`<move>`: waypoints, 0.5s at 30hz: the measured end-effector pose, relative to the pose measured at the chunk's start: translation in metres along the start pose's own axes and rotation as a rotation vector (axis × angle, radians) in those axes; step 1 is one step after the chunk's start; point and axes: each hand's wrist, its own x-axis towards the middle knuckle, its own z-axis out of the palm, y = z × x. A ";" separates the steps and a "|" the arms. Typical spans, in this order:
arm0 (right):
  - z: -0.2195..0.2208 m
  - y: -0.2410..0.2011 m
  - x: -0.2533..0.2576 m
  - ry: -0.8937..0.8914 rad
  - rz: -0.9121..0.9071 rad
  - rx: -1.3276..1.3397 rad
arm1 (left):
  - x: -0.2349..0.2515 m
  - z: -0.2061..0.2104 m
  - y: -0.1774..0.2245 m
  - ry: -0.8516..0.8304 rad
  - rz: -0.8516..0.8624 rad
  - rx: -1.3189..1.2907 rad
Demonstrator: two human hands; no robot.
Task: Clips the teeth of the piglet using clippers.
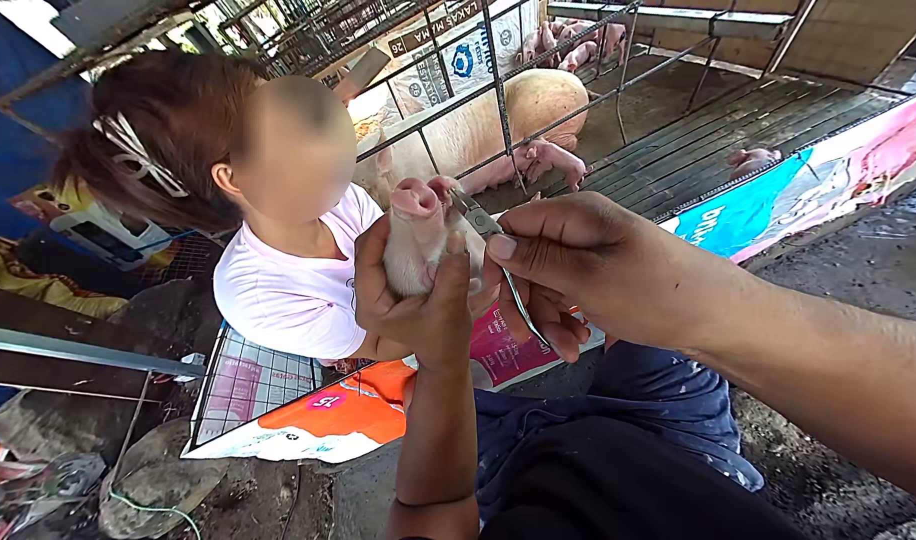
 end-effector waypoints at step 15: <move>0.004 -0.002 0.000 0.020 -0.002 -0.065 | -0.001 -0.001 0.002 0.023 0.016 0.001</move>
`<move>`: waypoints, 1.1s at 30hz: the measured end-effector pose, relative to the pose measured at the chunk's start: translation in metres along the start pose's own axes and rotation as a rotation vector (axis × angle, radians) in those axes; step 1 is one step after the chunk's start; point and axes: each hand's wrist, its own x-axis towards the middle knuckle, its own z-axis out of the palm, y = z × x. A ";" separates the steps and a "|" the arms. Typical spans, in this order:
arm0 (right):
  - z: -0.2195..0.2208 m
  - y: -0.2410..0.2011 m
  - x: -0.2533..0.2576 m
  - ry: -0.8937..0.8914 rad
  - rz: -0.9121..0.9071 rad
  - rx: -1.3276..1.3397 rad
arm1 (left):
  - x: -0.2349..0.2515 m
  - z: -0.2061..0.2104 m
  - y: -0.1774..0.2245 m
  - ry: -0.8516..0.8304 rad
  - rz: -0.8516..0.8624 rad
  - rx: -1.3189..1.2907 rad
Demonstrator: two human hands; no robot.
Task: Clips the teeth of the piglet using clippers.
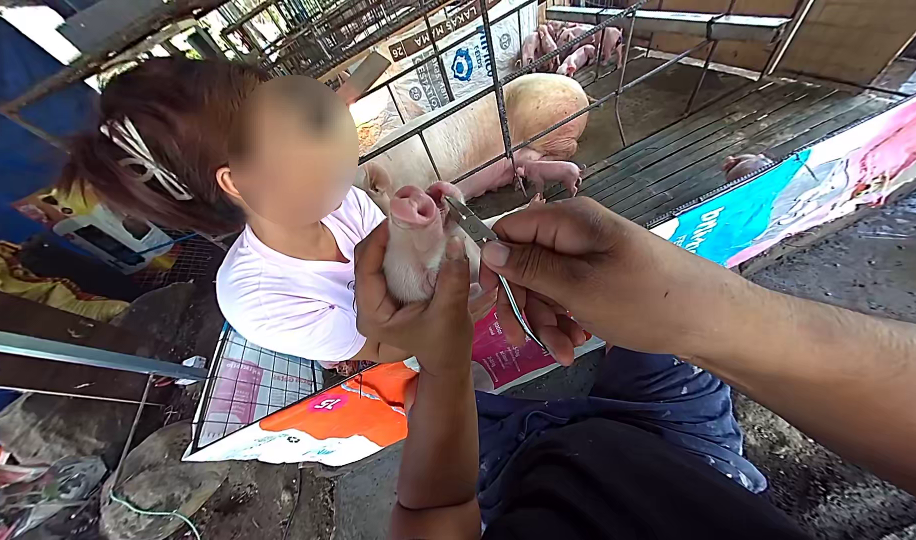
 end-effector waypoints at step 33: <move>-0.001 -0.011 -0.004 -0.039 0.049 -0.015 | -0.003 0.000 0.001 0.030 0.011 -0.041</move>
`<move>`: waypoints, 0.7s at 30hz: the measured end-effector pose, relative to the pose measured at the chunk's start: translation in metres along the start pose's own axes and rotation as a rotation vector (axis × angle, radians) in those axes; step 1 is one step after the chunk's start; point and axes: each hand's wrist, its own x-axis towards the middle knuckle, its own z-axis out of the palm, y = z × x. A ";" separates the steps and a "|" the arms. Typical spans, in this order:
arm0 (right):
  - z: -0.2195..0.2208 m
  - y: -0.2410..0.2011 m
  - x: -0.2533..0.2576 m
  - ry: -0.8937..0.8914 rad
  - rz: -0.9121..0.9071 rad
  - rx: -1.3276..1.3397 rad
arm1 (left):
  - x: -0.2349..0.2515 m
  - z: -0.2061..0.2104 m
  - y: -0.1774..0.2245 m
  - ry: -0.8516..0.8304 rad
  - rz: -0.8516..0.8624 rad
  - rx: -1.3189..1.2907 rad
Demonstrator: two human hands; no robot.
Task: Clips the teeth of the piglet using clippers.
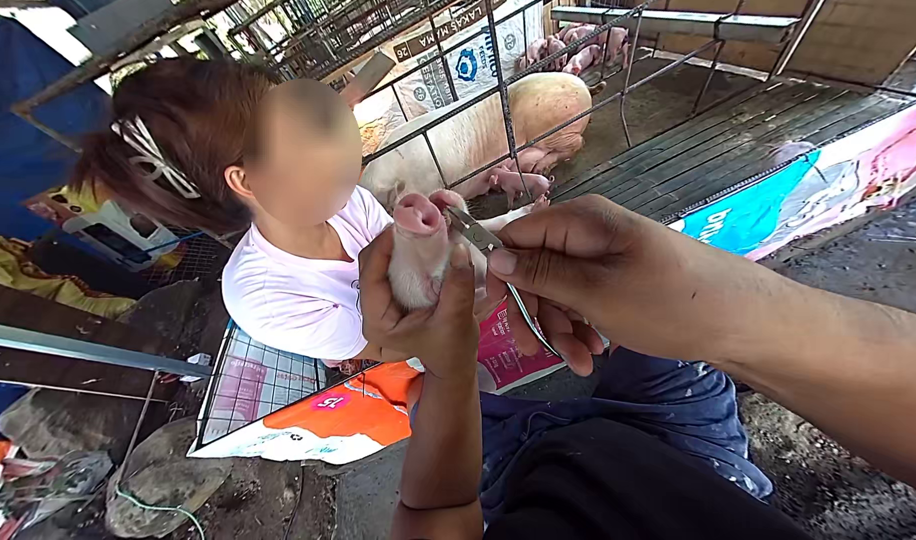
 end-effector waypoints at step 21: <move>0.015 0.004 -0.007 0.032 0.001 0.094 | -0.006 0.000 0.006 0.057 0.050 0.091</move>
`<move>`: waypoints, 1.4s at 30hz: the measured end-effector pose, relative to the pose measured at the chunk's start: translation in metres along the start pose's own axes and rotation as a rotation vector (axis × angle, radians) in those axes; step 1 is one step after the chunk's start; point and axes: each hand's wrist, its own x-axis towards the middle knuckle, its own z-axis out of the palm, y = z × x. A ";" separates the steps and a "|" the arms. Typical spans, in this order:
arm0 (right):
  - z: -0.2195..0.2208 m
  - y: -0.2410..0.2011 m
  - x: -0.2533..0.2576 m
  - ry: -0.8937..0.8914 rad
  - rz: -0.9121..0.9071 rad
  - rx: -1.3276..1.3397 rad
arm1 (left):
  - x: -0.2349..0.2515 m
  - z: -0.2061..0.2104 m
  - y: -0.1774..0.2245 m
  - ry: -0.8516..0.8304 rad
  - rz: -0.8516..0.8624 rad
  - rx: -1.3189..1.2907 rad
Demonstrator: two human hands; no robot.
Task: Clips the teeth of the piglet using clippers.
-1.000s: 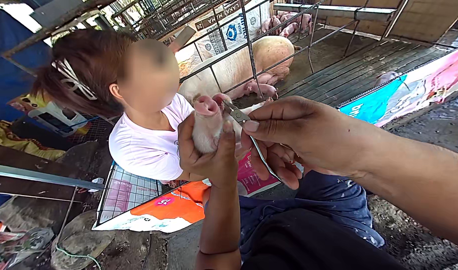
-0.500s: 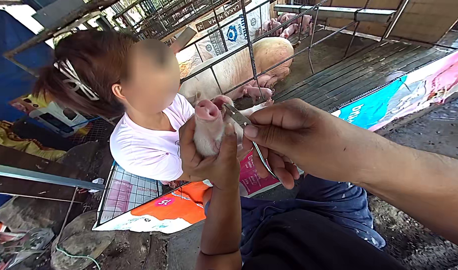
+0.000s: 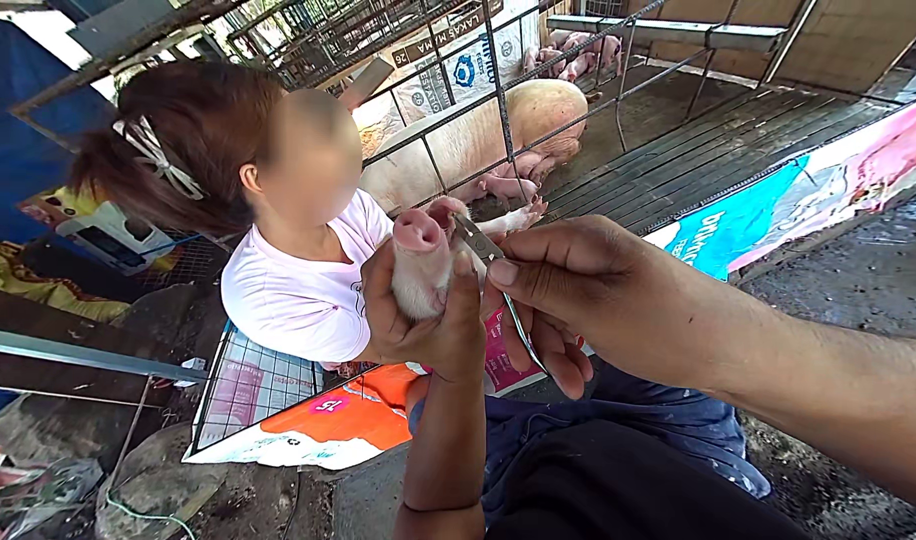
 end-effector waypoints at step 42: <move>-0.084 -0.057 -0.029 -0.316 0.067 -0.741 | -0.022 -0.039 -0.014 -0.497 0.408 0.089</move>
